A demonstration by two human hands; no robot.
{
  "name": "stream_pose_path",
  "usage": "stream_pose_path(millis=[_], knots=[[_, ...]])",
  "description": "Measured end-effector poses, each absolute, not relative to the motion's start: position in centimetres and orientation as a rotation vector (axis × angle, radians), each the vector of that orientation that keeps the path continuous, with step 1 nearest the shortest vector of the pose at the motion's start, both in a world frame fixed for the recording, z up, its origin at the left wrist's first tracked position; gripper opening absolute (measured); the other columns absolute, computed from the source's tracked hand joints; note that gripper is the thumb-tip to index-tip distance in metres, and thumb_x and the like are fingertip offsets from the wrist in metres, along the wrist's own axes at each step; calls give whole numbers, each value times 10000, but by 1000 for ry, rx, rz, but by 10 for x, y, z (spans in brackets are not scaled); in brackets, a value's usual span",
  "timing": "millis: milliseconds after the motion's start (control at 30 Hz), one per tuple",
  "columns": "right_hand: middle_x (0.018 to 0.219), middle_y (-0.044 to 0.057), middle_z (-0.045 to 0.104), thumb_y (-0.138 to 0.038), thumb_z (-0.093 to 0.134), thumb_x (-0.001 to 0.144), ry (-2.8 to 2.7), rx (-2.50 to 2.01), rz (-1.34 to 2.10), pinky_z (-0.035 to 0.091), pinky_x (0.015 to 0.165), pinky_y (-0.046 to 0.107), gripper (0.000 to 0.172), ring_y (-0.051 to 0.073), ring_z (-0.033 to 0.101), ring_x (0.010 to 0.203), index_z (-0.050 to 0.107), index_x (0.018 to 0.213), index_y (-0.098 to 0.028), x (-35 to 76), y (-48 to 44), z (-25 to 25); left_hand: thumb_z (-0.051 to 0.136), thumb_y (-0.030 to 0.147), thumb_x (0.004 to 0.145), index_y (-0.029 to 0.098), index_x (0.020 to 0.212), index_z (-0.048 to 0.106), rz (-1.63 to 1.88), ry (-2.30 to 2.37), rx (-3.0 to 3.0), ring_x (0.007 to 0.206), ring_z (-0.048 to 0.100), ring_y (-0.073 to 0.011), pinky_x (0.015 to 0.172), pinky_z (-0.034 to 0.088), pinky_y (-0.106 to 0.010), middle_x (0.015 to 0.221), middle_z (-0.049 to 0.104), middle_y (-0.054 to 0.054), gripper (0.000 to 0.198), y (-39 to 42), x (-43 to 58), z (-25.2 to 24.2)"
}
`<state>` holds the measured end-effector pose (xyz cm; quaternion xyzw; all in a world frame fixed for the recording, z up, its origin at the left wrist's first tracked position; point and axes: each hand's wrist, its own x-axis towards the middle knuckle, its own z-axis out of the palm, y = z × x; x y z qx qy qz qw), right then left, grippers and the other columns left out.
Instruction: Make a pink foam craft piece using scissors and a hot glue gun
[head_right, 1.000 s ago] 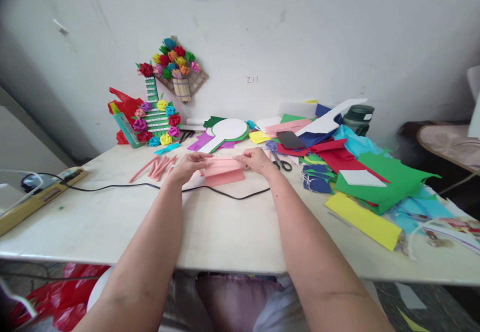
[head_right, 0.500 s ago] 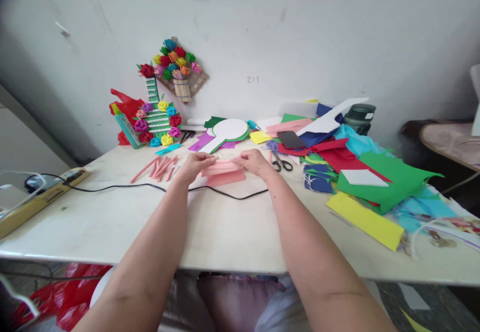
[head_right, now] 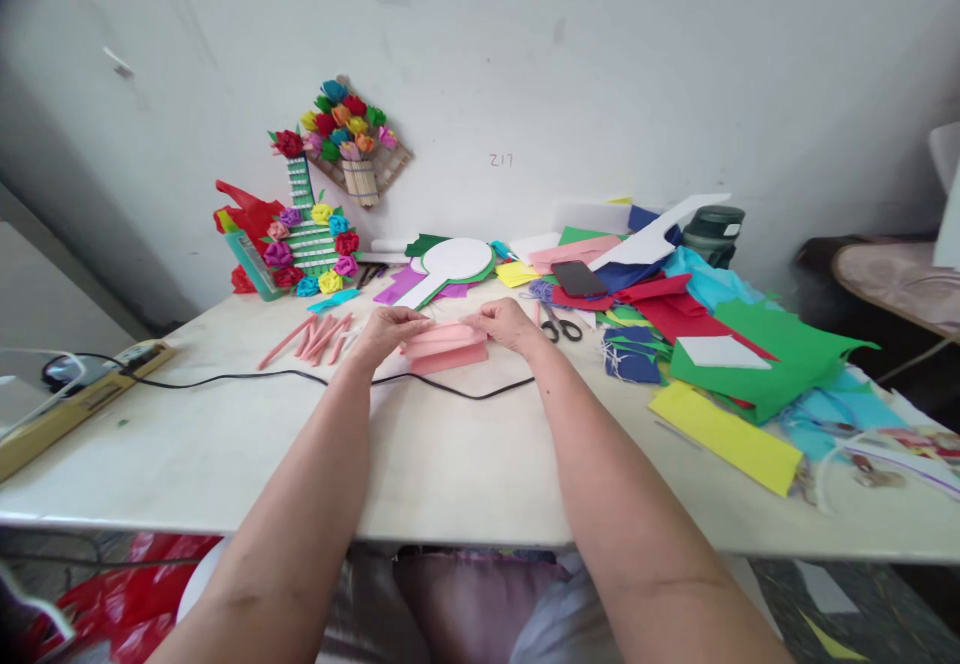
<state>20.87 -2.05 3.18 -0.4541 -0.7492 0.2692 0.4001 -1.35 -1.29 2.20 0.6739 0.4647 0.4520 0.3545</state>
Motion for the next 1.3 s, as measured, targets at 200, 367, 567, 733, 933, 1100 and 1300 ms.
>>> stream_pose_path(millis=[200, 367, 567, 733, 933, 1100, 1300], knots=[[475, -57, 227, -502, 584, 694, -1943, -1077, 695, 174, 463, 250, 489, 74, 232, 476, 286, 456, -197, 208, -14, 25, 647, 543, 623, 127, 677, 692, 1152, 1247, 1807, 478, 396, -82, 416, 284, -200, 508, 482, 11, 422, -21, -10, 28], [465, -58, 264, -537, 600, 684, -1962, -1084, 678, 203, 465, 243, 498, 74, 272, 469, 332, 452, -186, 207, -12, 22, 703, 501, 564, 118, 653, 686, 1133, 1229, 1801, 502, 399, -78, 437, 285, -196, 524, 507, 5, 394, -22, -5, 28], [656, 26, 618, -568, 438, 808, -1868, -1097, 658, 395, 595, 248, 491, 151, 552, 644, 672, 743, -142, 209, -8, 19, 710, 494, 554, 110, 671, 672, 1119, 1234, 1710, 446, 351, -56, 424, 277, -199, 474, 447, 31, 403, -24, -4, 29], [847, 52, 707, -405, 570, 781, -1952, -1001, 436, 434, 706, 268, 277, 181, 609, 807, 734, 861, -195, 198, -1, 13, 722, 479, 545, 112, 672, 678, 1123, 1217, 1707, 443, 328, -43, 420, 259, -192, 476, 444, 34, 391, -23, -2, 28], [715, 53, 709, -289, 673, 709, -2032, -958, 182, 435, 682, 275, 132, 179, 604, 714, 760, 782, -221, 187, -1, 12, 722, 475, 546, 106, 661, 685, 1141, 1213, 1728, 442, 318, -46, 416, 244, -196, 464, 439, 30, 388, -21, -1, 28], [770, 63, 721, -201, 629, 723, -1955, -933, 400, 456, 652, 264, 141, 178, 627, 711, 754, 788, -194, 185, -3, 9, 725, 454, 550, 111, 642, 686, 1169, 1211, 1744, 440, 312, -42, 413, 236, -195, 462, 435, 33, 358, -20, 0, 27], [735, 54, 718, -206, 625, 696, -1837, -923, 606, 472, 640, 268, 127, 185, 645, 695, 740, 728, -166, 182, -11, 13, 729, 444, 545, 115, 664, 695, 1193, 1205, 1697, 434, 333, -49, 420, 260, -201, 452, 453, 35, 351, -23, 0, 29]])
